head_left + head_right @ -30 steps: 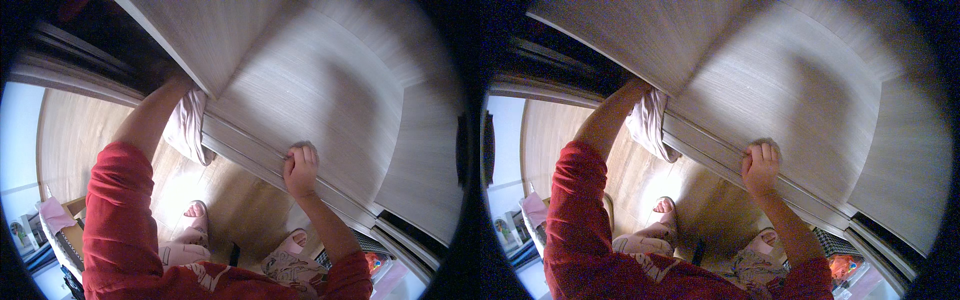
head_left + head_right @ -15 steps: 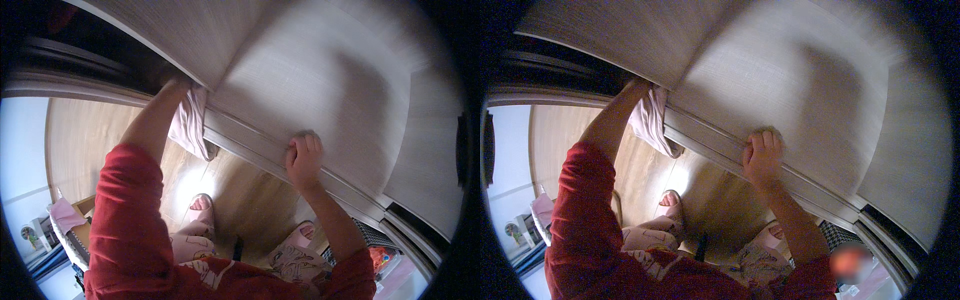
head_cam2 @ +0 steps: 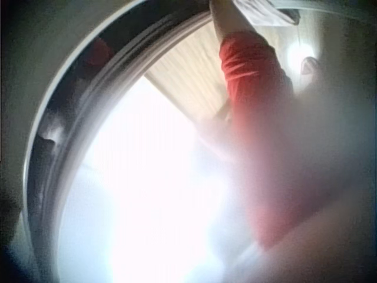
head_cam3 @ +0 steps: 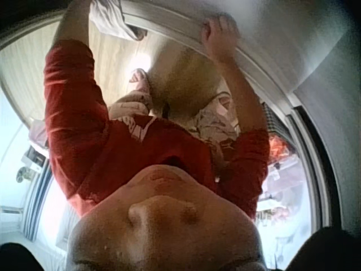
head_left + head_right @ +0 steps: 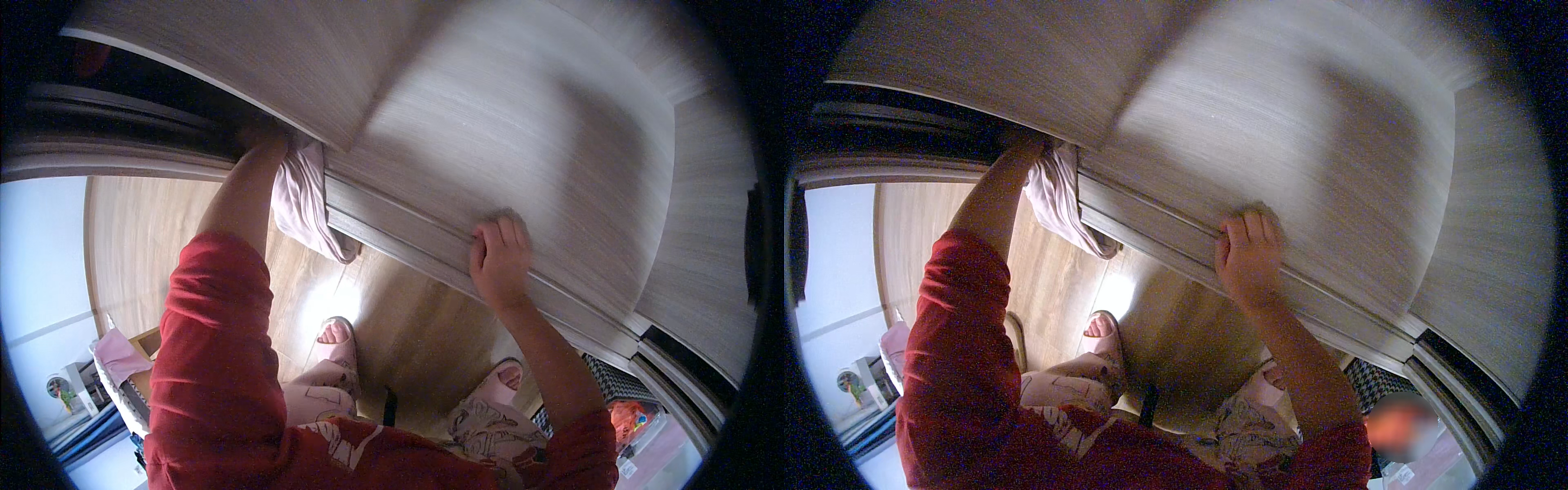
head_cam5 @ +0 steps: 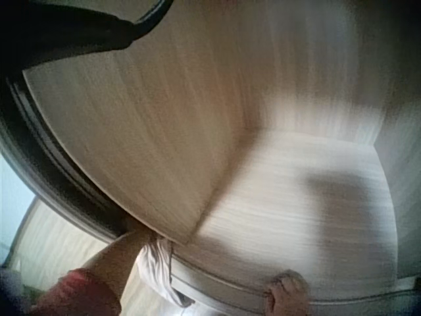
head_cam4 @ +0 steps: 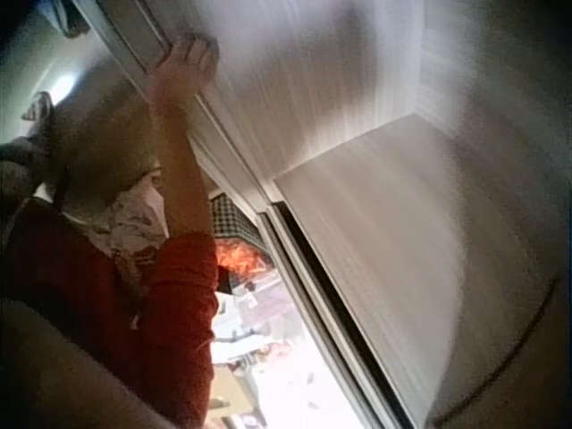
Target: The person kneels on the floor and wipes the interior surfaces of a light-colored wooden cabinet using a pink cloth. They clean the top shelf, side panels, and the bottom surface of the cabinet, repeatedly folding and adjusting the cloth to reach different areas.
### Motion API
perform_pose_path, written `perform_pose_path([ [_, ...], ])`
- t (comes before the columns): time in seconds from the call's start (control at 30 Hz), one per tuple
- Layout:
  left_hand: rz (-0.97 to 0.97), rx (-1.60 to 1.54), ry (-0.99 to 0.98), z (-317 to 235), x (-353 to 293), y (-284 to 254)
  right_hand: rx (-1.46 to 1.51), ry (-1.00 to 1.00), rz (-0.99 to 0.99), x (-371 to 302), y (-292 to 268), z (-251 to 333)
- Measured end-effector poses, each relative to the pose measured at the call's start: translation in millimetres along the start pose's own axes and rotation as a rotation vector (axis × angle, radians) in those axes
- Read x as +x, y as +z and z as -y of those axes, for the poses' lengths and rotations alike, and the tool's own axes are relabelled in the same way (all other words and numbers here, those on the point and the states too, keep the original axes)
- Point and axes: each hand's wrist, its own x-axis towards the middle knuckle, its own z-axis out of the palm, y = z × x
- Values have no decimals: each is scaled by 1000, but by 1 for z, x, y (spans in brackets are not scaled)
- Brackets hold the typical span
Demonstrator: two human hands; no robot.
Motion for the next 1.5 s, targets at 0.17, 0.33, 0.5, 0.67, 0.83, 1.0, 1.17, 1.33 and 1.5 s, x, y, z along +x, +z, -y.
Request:
perform_pose_path([
  [0.17, 14, -18, 89, -10, -11, -7, 7, 82, 100, -3, 5, 0],
  [0.33, -28, 4, 286, -32, -55, 3, -23, 23, 26, -1, 10, 4],
  [0.5, -479, 96, 239, -78, -149, -24, -11, 29, -22, -1, 7, 2],
  [0.67, -461, -488, 719, -138, -212, -36, -36, 36, -27, 1, 6, 6],
  [0.83, -674, -749, 863, -170, -218, -30, 31, 0, -35, 1, 3, 1],
  [1.0, -733, -733, 484, -55, -163, 15, 281, 88, -19, -5, -7, 0],
  [1.17, 404, -1441, 490, -4, -232, 34, 627, 381, 240, -20, -20, 43],
  [1.33, 697, -2070, 795, -19, -286, -3, 979, 161, 761, -9, -30, 131],
  [1.5, 930, -2520, 567, -12, -260, -13, 987, 410, 586, -7, -51, 102],
])
